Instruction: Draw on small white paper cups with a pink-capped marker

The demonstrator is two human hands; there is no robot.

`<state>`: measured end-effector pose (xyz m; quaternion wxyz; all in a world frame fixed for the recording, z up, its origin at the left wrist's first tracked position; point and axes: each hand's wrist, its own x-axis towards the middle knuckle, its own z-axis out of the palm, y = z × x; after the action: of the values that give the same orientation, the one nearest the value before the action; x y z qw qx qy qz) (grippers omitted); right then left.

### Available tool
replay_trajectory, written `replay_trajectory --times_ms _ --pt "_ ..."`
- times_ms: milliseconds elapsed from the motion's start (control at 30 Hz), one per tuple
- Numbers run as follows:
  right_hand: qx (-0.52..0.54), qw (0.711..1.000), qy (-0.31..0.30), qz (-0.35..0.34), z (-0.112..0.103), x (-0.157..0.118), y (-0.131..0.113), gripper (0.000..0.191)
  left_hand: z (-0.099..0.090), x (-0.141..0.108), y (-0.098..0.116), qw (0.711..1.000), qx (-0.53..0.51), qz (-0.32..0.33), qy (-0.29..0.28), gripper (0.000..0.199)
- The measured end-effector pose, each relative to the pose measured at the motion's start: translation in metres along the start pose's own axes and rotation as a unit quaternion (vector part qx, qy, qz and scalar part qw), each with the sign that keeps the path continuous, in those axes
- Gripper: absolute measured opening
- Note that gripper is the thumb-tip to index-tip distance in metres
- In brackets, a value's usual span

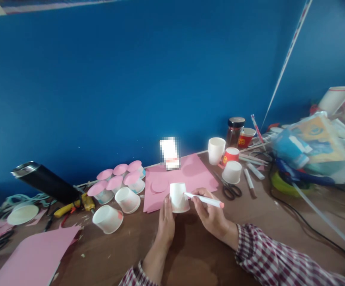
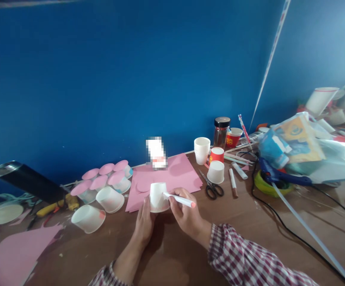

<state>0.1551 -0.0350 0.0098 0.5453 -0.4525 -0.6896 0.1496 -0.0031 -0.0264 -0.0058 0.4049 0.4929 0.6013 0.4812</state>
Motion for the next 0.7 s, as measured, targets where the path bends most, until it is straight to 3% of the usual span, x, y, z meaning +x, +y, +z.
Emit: replay_trajectory --times_ms 700 --pt "0.008 1.000 -0.007 0.024 0.0000 0.0016 0.0002 0.012 -0.0002 0.0019 -0.0075 1.000 0.018 -0.010 -0.006 0.042"
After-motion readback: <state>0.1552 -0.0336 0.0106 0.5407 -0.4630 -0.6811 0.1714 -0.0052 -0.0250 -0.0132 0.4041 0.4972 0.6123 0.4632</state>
